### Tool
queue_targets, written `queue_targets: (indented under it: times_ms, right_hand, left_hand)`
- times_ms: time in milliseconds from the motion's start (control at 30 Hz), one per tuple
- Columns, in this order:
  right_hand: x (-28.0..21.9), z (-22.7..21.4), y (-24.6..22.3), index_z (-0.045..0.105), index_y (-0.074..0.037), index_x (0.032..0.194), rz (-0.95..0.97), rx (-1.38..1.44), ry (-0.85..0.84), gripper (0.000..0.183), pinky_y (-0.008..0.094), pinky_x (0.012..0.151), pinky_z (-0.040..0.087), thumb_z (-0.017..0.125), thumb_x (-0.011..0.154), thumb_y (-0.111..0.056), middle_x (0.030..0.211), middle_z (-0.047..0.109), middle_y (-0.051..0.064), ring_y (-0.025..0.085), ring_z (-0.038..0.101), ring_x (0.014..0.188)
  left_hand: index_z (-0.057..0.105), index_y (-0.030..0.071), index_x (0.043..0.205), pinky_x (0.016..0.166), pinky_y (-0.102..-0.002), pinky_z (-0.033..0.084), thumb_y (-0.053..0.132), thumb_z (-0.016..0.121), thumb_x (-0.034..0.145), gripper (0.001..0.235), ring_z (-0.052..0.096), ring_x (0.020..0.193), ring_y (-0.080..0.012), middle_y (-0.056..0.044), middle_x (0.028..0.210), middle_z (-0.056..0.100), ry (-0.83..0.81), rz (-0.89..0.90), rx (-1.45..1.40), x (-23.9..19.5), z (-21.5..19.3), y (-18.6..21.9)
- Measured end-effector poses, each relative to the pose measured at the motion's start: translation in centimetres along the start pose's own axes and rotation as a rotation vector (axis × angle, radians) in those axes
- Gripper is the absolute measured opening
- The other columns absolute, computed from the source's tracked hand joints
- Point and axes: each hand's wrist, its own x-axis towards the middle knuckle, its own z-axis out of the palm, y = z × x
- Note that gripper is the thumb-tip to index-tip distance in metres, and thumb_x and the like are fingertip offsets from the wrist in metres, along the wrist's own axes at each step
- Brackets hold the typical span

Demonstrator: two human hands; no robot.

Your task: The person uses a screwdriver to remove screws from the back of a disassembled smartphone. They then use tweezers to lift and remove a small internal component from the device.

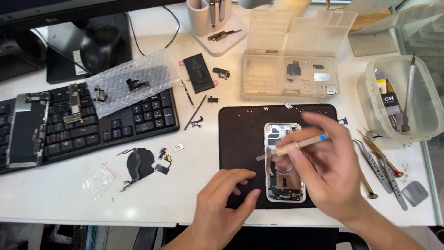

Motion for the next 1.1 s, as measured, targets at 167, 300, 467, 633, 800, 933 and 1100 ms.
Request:
queue_targets:
  times_ms: [167, 300, 467, 633, 800, 933, 1100]
  right_hand:
    - [-5.8, -0.1, 1.5, 0.020, -0.001, 0.156, 0.021, 0.096, 0.261, 0.062, 0.034, 0.075, 0.065, 0.049, 0.101, 0.007, 0.106, 0.070, 0.025, 0.023, 0.074, 0.082]
    - [-8.2, -0.1, 2.8, 0.022, 0.000, 0.156, 0.050, 0.104, 0.364, 0.061, 0.034, 0.074, 0.063, 0.049, 0.102, 0.006, 0.105, 0.069, 0.026, 0.024, 0.073, 0.080]
    - [-8.0, 0.0, 3.5, 0.025, 0.002, 0.154, 0.160, 0.207, 0.324, 0.060, 0.033, 0.069, 0.061, 0.050, 0.100, 0.004, 0.104, 0.069, 0.026, 0.023, 0.073, 0.077]
    - [-7.6, 0.0, 3.4, 0.027, 0.003, 0.152, 0.211, 0.210, 0.292, 0.057, 0.031, 0.068, 0.062, 0.050, 0.100, 0.002, 0.104, 0.070, 0.025, 0.021, 0.073, 0.077]
    - [-7.2, 0.1, 3.3, 0.027, 0.003, 0.151, 0.234, 0.206, 0.287, 0.057, 0.030, 0.067, 0.061, 0.050, 0.100, 0.002, 0.104, 0.070, 0.024, 0.021, 0.074, 0.076]
    - [-7.1, 0.2, 3.3, 0.028, 0.003, 0.151, 0.253, 0.195, 0.280, 0.056, 0.031, 0.065, 0.061, 0.050, 0.099, 0.002, 0.103, 0.071, 0.024, 0.022, 0.074, 0.076]
    - [-7.1, 0.2, 3.3, 0.030, 0.003, 0.150, 0.256, 0.199, 0.286, 0.055, 0.031, 0.066, 0.061, 0.050, 0.099, 0.002, 0.103, 0.071, 0.024, 0.022, 0.074, 0.076]
  left_hand:
    - [0.073, 0.005, 0.102, 0.069, -0.028, 0.057, 0.007, 0.086, 0.078, 0.026, 0.071, 0.082, -0.0182, -0.006, 0.095, 0.076, -0.003, 0.022, -0.026, 0.6, 0.9, 0.3]
    - [0.075, 0.009, 0.098, 0.064, -0.029, 0.050, 0.013, 0.088, 0.075, 0.026, 0.066, 0.073, -0.0149, 0.000, 0.086, 0.075, -0.076, 0.041, 0.071, 0.8, 1.9, 0.3]
    - [0.078, 0.013, 0.093, 0.058, -0.029, 0.041, 0.016, 0.089, 0.073, 0.023, 0.062, 0.065, -0.0119, 0.006, 0.078, 0.074, -0.098, 0.018, 0.122, 1.2, 2.4, 0.3]
    - [0.078, 0.012, 0.085, 0.059, -0.030, 0.040, 0.015, 0.088, 0.075, 0.015, 0.062, 0.067, -0.0116, 0.006, 0.076, 0.073, -0.095, 0.037, 0.159, 1.0, 2.6, 0.0]
    - [0.077, 0.013, 0.081, 0.059, -0.030, 0.040, 0.015, 0.088, 0.076, 0.012, 0.061, 0.067, -0.0118, 0.005, 0.075, 0.073, -0.083, 0.031, 0.170, 0.8, 2.7, 0.0]
    - [0.077, 0.013, 0.079, 0.058, -0.030, 0.040, 0.015, 0.088, 0.076, 0.011, 0.060, 0.066, -0.0121, 0.005, 0.075, 0.073, -0.096, 0.019, 0.179, 0.8, 2.7, -0.2]
    - [0.077, 0.012, 0.080, 0.060, -0.030, 0.040, 0.013, 0.087, 0.076, 0.011, 0.061, 0.068, -0.0126, 0.004, 0.076, 0.072, -0.076, 0.056, 0.167, 0.8, 2.7, -0.2]
